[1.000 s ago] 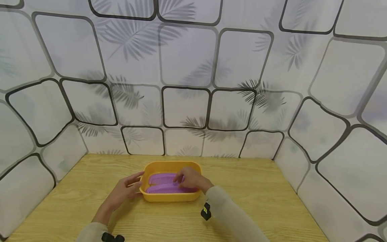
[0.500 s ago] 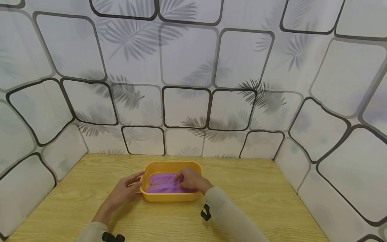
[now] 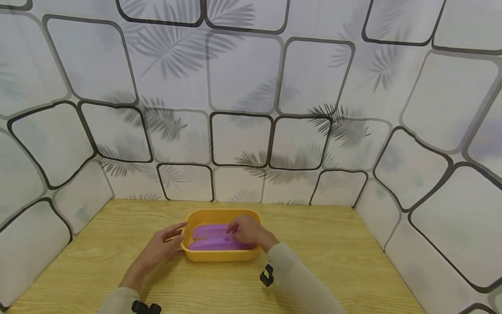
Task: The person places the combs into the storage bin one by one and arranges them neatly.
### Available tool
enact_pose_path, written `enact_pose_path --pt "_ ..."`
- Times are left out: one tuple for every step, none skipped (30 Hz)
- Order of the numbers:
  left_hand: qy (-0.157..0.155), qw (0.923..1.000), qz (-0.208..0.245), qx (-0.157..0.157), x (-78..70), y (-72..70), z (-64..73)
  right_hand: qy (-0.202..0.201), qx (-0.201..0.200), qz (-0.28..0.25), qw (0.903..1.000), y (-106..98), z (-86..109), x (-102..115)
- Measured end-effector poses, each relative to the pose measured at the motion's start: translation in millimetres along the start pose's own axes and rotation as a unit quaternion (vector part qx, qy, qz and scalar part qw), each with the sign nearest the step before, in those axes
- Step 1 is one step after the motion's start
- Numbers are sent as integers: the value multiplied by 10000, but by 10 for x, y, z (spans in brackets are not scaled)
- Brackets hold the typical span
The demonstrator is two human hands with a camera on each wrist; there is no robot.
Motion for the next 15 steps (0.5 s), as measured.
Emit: enact_pose_path --pt "14 10000 7 20 -6 -4 2 7 -54 -76 10000 -15 9 3" --pt "35 10000 1 41 -11 -7 2 5 -99 -138 9999 -29 18 2" --pt "52 10000 -7 66 -15 -11 1 9 -143 -199 9997 -45 27 1" --pt "68 9999 -27 89 -19 -14 1 -18 -186 -249 9995 -63 35 -5" --pt "81 9999 -40 102 -22 -16 -1 -39 -228 -291 9993 -81 45 -11" --pt "86 9999 -62 106 -26 -17 -1 -79 -276 -314 9991 -100 58 -18" --pt "89 9999 -82 98 -31 -19 -1 -112 -317 -345 9988 -120 72 -28" --pt "86 9999 -105 88 -37 -20 0 -124 -352 -381 9986 -137 89 -38" --pt "88 9998 -131 80 -43 -22 1 -123 -384 -441 9982 -157 110 -47" --pt "94 9998 -153 64 -49 -24 1 -150 -441 -429 9980 -175 130 -63" --pt "105 9998 -161 63 -55 -27 1 -160 -492 -441 9977 -195 155 -76" --pt "122 9998 -174 63 -63 -32 0 -160 -547 -433 9974 -216 184 -93" --pt "149 9996 -212 79 -71 -39 0 -151 -604 -424 9972 -238 213 -114" --pt "175 9995 -253 85 -77 -50 1 -169 -675 -379 9969 -263 243 -139" --pt "208 9992 -346 83 -82 -64 3 -194 -755 -321 9964 -293 276 -164"
Point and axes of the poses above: each hand's wrist, its own z-axis away from the middle knuckle, its own y-axis out of the palm, x = y × z, the point moved 1 cm from there along -z, towards the middle knuckle, and after that the axes turned 4 degrees about x, right-handed, at the moved point
